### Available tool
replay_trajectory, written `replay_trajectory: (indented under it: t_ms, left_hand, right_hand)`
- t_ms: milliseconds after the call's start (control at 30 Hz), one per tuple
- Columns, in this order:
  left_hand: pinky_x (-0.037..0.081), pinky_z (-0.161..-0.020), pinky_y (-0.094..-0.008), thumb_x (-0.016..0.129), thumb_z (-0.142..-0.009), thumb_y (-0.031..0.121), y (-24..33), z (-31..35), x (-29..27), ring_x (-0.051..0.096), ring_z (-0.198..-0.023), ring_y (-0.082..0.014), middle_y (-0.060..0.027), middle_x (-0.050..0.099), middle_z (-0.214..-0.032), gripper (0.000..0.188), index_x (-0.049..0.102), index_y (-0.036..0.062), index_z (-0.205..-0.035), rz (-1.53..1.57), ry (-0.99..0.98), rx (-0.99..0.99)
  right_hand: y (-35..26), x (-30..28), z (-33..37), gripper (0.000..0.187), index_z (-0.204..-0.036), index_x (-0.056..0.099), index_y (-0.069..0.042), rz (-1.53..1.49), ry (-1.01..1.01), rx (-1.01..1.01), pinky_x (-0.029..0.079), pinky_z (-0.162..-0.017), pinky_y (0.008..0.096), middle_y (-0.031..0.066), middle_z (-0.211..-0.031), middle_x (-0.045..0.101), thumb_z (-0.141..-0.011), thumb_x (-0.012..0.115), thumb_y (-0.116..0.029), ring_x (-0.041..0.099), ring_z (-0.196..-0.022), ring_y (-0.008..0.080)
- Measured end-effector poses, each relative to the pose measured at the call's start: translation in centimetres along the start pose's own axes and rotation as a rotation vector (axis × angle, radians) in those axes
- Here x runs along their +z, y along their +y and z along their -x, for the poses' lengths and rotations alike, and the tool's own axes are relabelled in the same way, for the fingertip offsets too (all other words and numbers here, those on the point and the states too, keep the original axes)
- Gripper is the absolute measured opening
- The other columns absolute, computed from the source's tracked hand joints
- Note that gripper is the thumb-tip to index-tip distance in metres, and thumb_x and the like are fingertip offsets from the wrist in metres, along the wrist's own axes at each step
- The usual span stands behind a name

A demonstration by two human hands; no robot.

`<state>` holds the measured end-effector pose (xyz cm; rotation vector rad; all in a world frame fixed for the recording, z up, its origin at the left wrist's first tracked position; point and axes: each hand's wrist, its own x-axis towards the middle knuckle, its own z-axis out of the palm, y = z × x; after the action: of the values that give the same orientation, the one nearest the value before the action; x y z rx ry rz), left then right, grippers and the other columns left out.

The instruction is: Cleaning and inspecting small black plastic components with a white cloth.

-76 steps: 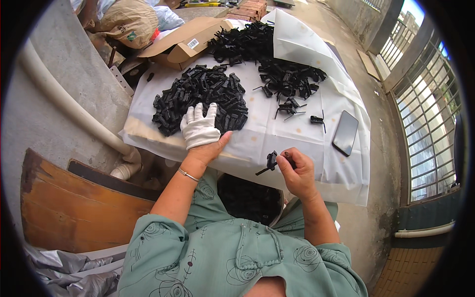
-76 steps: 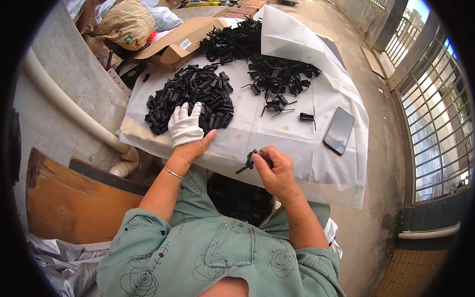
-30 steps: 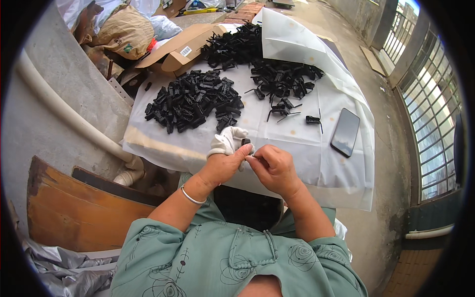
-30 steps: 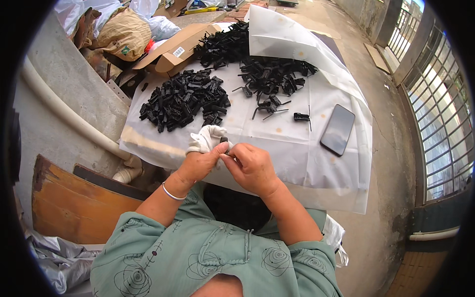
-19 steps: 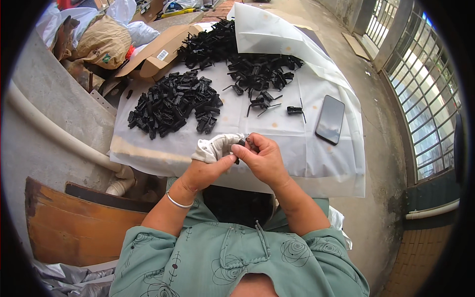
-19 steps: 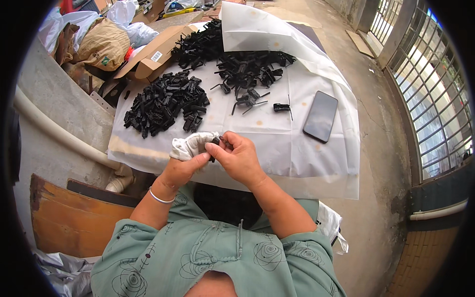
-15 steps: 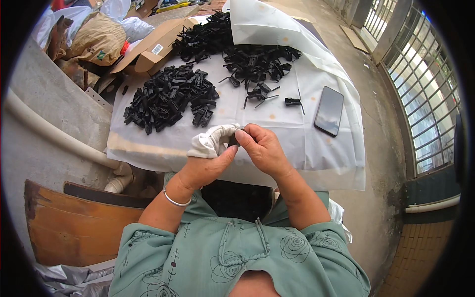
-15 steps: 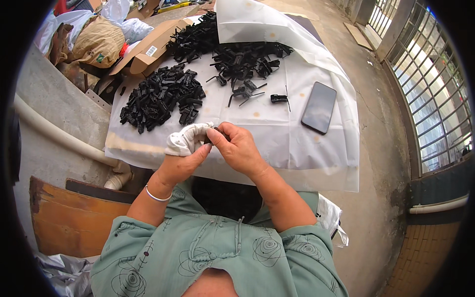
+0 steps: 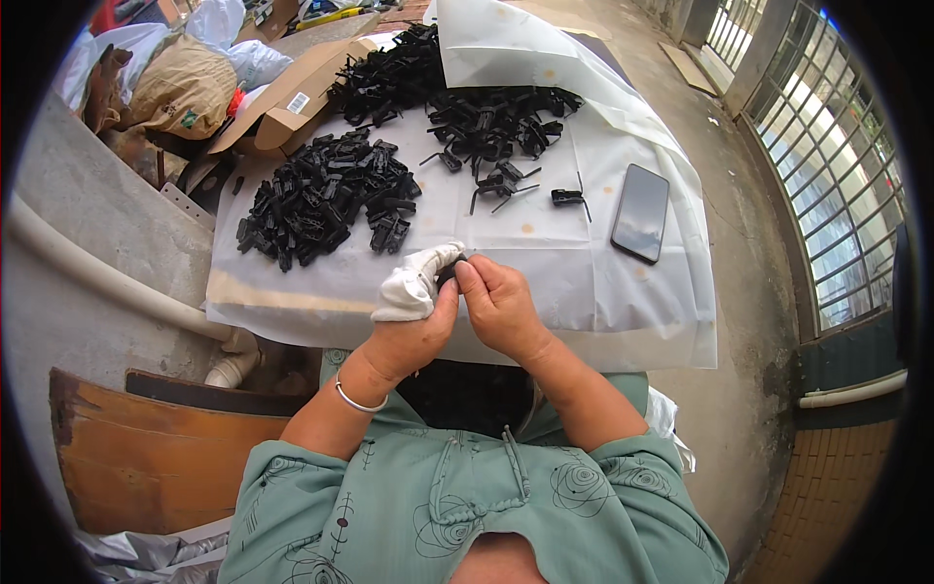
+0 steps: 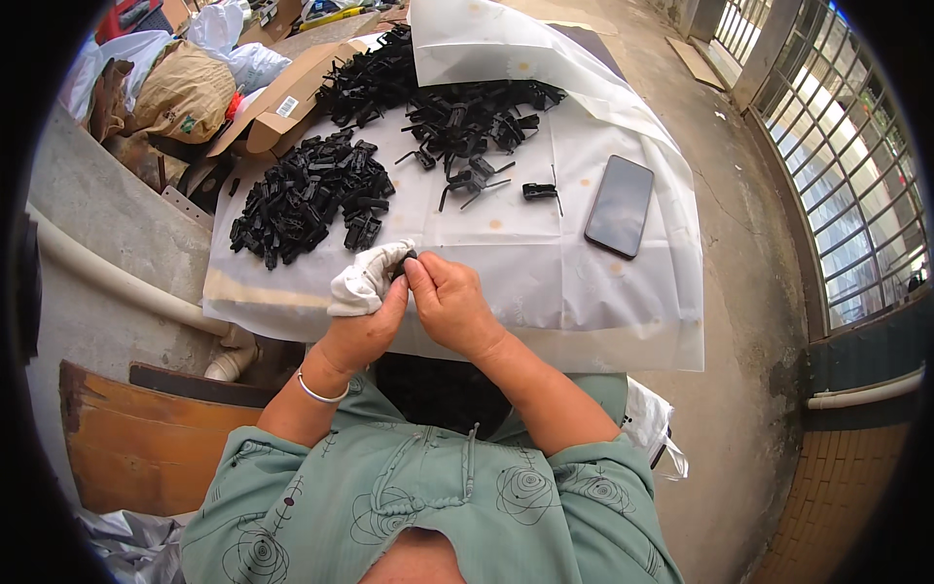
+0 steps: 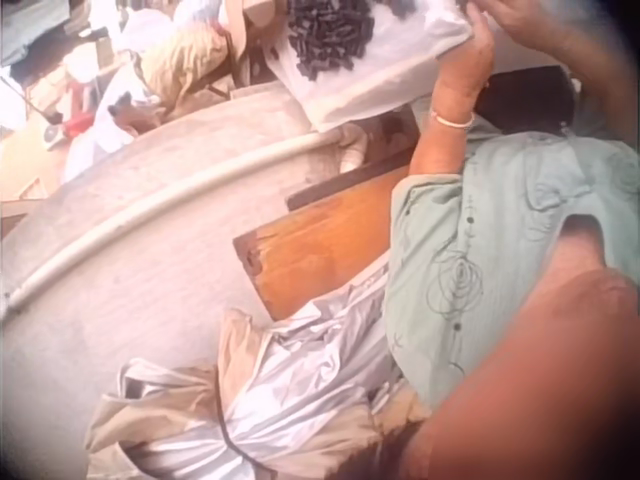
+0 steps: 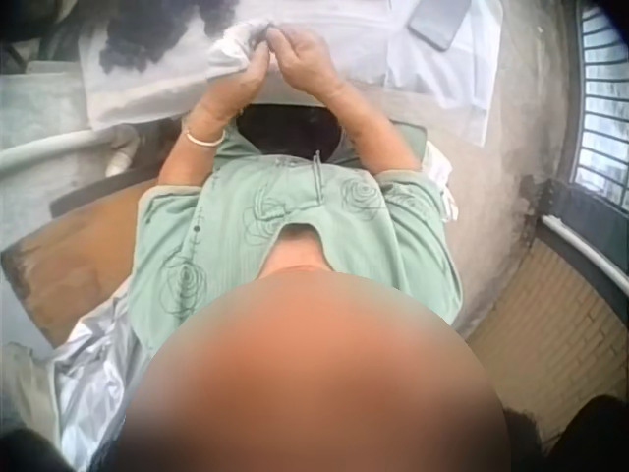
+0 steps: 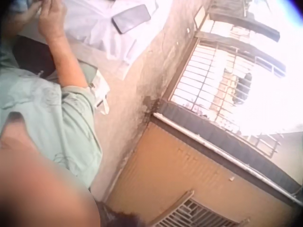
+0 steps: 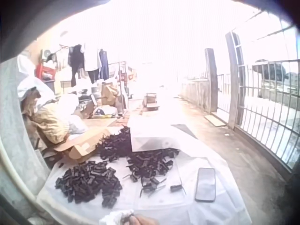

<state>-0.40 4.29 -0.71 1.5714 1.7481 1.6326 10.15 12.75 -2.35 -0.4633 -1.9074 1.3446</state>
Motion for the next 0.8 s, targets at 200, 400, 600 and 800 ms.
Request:
replay_trajectory:
  t_ms: [200,400,600,800]
  left_hand:
    - [0.046,-0.082,-0.0264,0.055,-0.083,0.001,0.3,0.0,0.0,0.054,-0.091,-0.0142,-0.0089,0.056,-0.101,0.033,0.048,-0.0022,-0.115,0.175,-0.029,-0.042]
    - [0.041,-0.064,-0.0189,0.047,-0.09,0.004,0.4,-1.1,-2.5,0.045,-0.072,-0.0057,-0.0023,0.052,-0.09,0.031,0.042,0.0037,-0.121,0.564,-0.039,-0.374]
    - [0.037,-0.054,-0.0169,0.041,-0.091,0.007,0.6,-1.0,-1.9,0.041,-0.063,-0.0031,-0.0004,0.052,-0.086,0.035,0.037,0.0043,-0.126,0.362,-0.091,-0.369]
    - [0.036,-0.053,-0.0172,0.04,-0.09,0.009,2.0,-1.1,-1.9,0.039,-0.061,-0.0022,0.0012,0.049,-0.082,0.031,0.041,0.0033,-0.12,0.404,-0.309,-0.379]
  right_hand:
    - [-0.8,-0.6,-0.2,0.019,-0.077,0.054,-0.001,-0.232,-0.073,0.071,0.035,-0.051,0.0248,-0.0025,-0.064,0.044,-0.091,0.051,-0.014,0.037,-0.057,0.0073]
    - [-1.2,-2.5,-0.5,0.013,-0.087,0.062,0.0,0.188,-0.284,0.083,0.037,-0.052,0.0227,-0.0012,-0.066,0.053,-0.085,0.06,-0.012,0.043,-0.059,0.0061]
    - [-1.1,-2.5,-0.6,0.014,-0.082,0.064,0.001,-0.103,-0.117,0.008,0.041,-0.052,0.0238,0.0031,-0.065,0.058,-0.082,0.064,-0.013,0.049,-0.057,0.0078]
    - [-1.3,-2.0,-0.5,0.017,-0.077,0.06,0.001,-0.154,-0.106,0.146,0.036,-0.049,0.0221,-0.0008,-0.06,0.05,-0.082,0.065,-0.015,0.04,-0.054,0.005]
